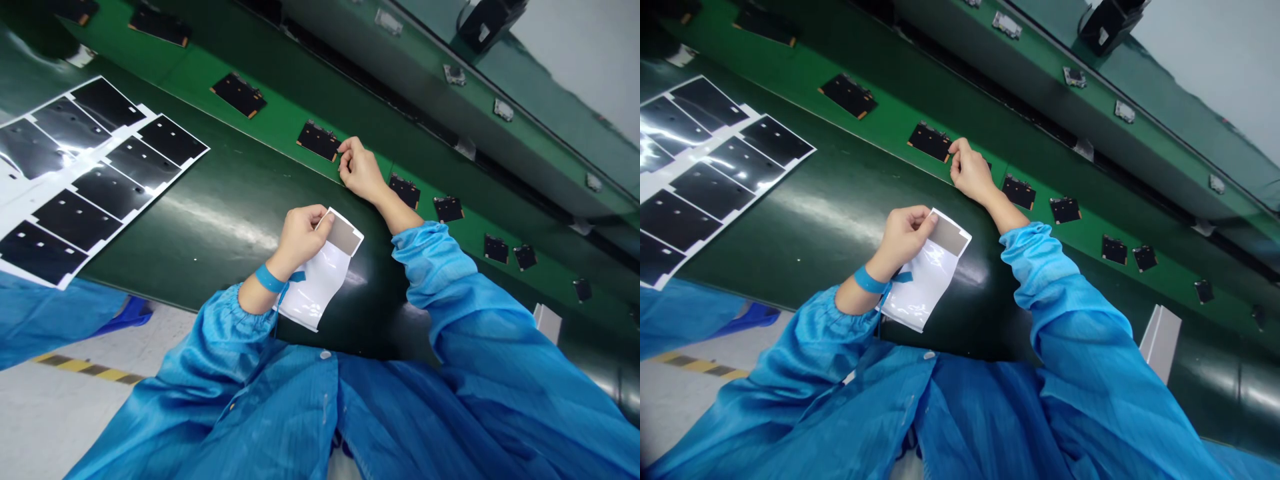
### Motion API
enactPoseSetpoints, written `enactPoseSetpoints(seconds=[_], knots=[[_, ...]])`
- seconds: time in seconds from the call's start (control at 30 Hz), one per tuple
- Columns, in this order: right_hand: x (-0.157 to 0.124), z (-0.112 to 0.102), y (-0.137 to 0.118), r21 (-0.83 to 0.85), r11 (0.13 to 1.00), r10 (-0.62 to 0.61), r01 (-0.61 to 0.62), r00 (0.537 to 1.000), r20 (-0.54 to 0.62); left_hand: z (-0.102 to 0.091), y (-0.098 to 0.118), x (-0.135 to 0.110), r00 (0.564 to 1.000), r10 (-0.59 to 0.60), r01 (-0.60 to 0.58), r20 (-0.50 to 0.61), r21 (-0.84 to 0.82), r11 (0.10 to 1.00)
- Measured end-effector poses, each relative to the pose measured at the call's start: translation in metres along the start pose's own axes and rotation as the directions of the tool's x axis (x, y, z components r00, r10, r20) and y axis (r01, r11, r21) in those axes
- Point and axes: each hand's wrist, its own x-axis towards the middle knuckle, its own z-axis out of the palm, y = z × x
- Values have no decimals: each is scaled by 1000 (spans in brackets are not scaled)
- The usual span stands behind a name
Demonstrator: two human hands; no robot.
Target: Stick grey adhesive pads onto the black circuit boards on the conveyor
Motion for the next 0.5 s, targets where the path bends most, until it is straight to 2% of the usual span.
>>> enactPoseSetpoints(seconds=[0.17,0.27,0.37,0.5], knots=[[-9,-14,-4,-232,973,24,-24,1000,-2,1,1,-1,1000,-1,1,2,-7,1000],[2,-26,-5,-313,948,50,-54,999,-20,1,0,-1,1000,-1,1,11,-7,1000],[27,-25,-10,-177,983,49,-42,998,31,1,-2,-1,1000,4,-4,10,-1,1000],[61,-2,-19,163,984,44,-67,989,143,-1,-2,-1,1000,1,-1,8,3,1000]])
